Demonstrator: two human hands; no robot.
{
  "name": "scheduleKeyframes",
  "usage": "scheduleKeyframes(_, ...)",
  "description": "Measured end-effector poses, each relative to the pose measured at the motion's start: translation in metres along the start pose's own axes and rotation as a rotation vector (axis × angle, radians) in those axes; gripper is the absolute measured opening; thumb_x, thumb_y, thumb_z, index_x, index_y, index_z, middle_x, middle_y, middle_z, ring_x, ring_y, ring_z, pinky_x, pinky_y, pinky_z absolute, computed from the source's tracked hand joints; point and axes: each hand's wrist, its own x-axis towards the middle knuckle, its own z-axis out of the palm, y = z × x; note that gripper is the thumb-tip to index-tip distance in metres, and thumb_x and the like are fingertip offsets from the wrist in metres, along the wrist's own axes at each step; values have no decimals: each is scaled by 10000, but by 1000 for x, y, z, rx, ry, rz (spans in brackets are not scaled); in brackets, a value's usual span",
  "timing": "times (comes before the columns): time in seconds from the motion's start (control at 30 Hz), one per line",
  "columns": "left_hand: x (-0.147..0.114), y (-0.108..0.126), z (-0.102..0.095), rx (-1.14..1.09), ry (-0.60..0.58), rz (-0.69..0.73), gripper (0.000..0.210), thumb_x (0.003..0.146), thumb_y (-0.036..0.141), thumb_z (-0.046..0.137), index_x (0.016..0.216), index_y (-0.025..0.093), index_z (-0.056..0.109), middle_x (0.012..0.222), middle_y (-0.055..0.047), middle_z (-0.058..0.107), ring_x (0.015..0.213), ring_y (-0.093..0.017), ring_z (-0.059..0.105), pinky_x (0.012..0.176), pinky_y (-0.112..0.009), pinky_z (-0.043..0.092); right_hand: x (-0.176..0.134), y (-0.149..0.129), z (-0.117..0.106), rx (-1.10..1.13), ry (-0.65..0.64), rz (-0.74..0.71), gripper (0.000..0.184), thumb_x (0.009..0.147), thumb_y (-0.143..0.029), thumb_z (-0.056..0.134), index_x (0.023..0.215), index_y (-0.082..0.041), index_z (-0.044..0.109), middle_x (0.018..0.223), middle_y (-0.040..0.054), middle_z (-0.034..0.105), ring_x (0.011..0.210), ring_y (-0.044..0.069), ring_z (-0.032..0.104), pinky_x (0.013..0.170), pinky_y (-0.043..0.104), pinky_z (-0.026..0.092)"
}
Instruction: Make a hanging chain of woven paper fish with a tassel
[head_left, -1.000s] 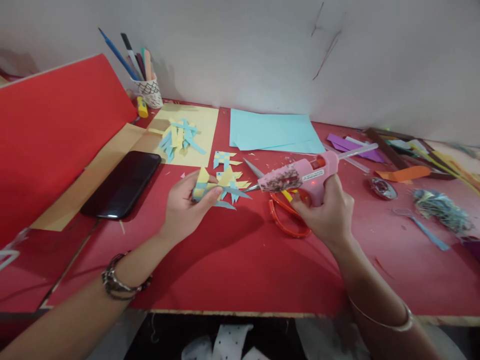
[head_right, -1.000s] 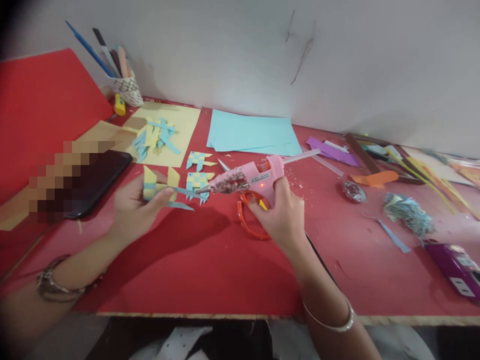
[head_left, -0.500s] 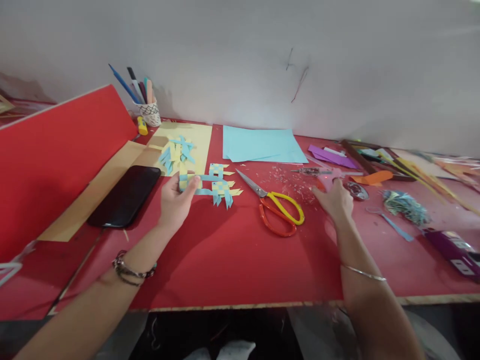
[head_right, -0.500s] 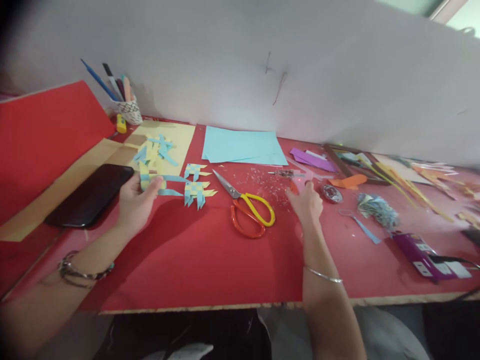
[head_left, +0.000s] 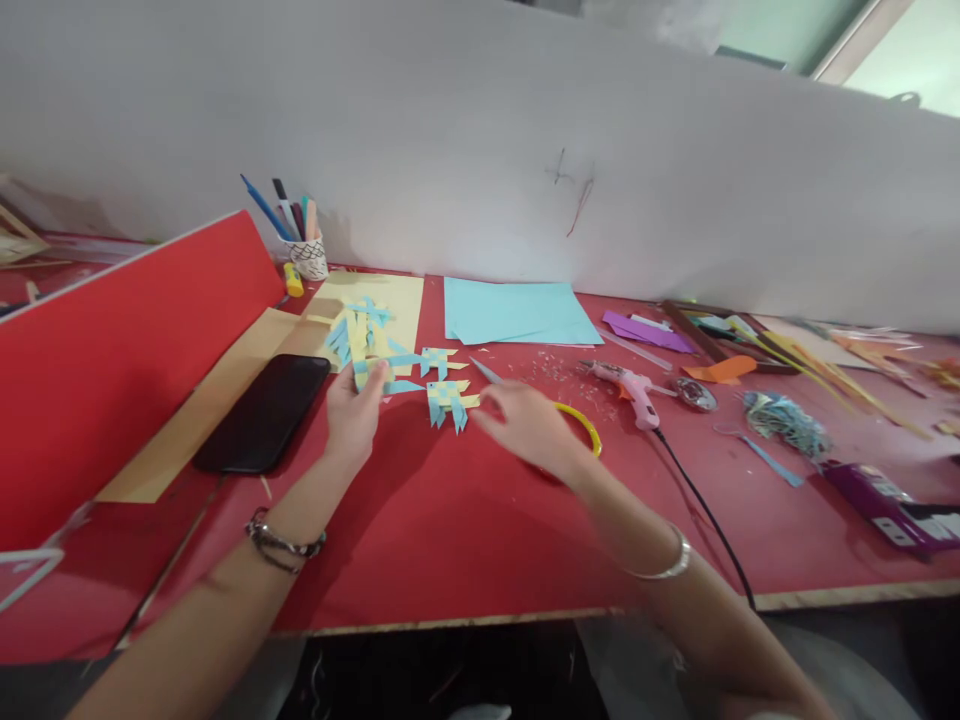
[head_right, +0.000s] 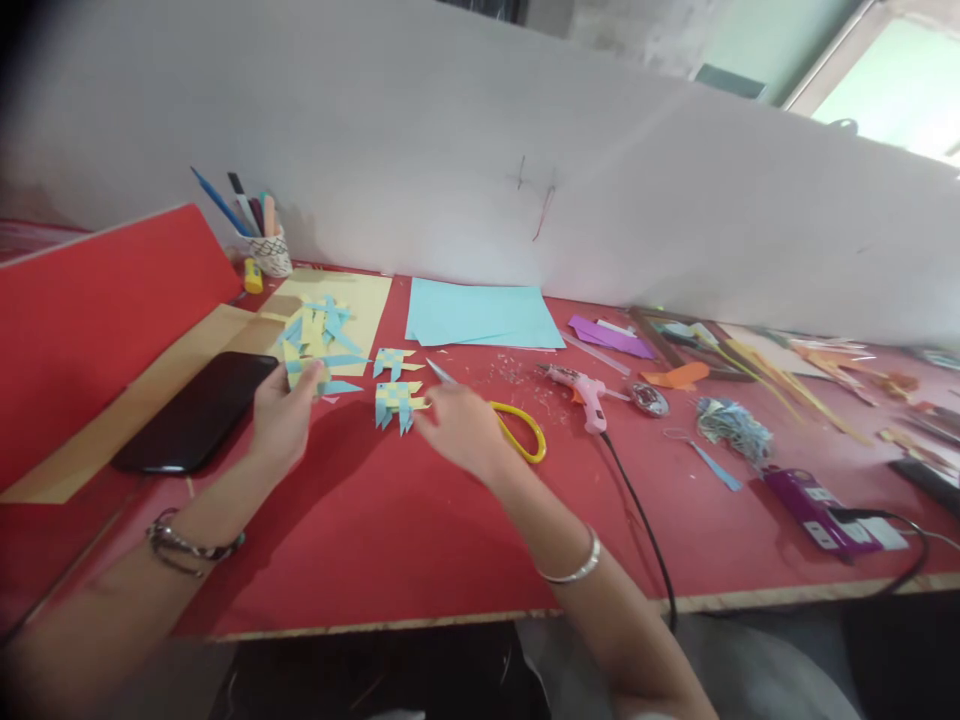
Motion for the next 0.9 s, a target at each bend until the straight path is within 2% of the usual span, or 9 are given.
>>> scheduleKeyframes(0.03,0,0,0,-3,8,0,234,597,344,624,744,164,602,645,19,590,552,-89,504,516,-195,402,8,-12,9,-48,-7,-15,301,813,-378,462,968,-149,581,1008,87,600,965,210,524,739,292,417)
scheduleKeyframes(0.1,1,1,0,-3,21,-5,257,588,354,625,759,164,598,660,16,598,570,-94,518,538,-201,409,22,-28,24,-114,-12,53,378,804,-389,485,1003,-81,573,1061,158,564,1045,264,468,804,348,400)
scheduleKeyframes(0.17,2,2,-1,4,15,-14,262,582,370,618,739,163,587,653,15,596,582,-101,527,551,-207,412,32,-36,31,-131,-10,107,401,798,-362,507,1022,-35,564,1106,215,525,1070,304,437,815,392,388)
scheduleKeyframes(0.23,1,2,-1,17,0,-28,259,575,380,617,708,161,577,629,17,587,580,-106,527,554,-212,411,37,-37,33,-123,-12,132,365,793,-309,523,1028,-33,561,1117,226,513,1068,309,432,807,404,384)
scheduleKeyframes(0.4,0,0,-4,39,-45,-52,264,578,394,634,681,160,569,631,21,579,597,-107,520,581,-218,398,38,-30,32,-60,5,147,238,778,-243,513,954,-92,564,1083,185,530,1048,298,436,788,419,358)
scheduleKeyframes(0.57,1,-4,-5,47,-49,-56,286,581,419,634,676,161,555,618,32,557,586,-101,504,573,-214,389,36,-16,34,78,48,114,113,696,-223,535,792,-172,506,960,92,549,979,269,443,762,389,320)
scheduleKeyframes(0.73,2,-4,-4,51,-82,-53,293,583,425,621,703,163,574,664,11,591,611,-120,528,575,-226,411,31,6,26,314,9,67,141,649,-187,525,755,-189,431,709,-16,519,673,149,493,670,308,346)
scheduleKeyframes(0.8,0,-3,-3,62,-107,-51,292,591,419,618,732,166,588,700,2,609,645,-129,542,591,-227,418,26,15,21,434,-22,24,162,649,-218,532,758,-196,414,709,-32,515,607,114,477,610,267,365)
scheduleKeyframes(0.9,-8,3,-1,96,-169,-60,281,562,396,647,716,165,602,654,11,602,620,-131,536,574,-224,416,16,28,13,585,-59,-36,129,676,-243,496,765,-199,413,780,-22,531,625,95,492,585,237,393)
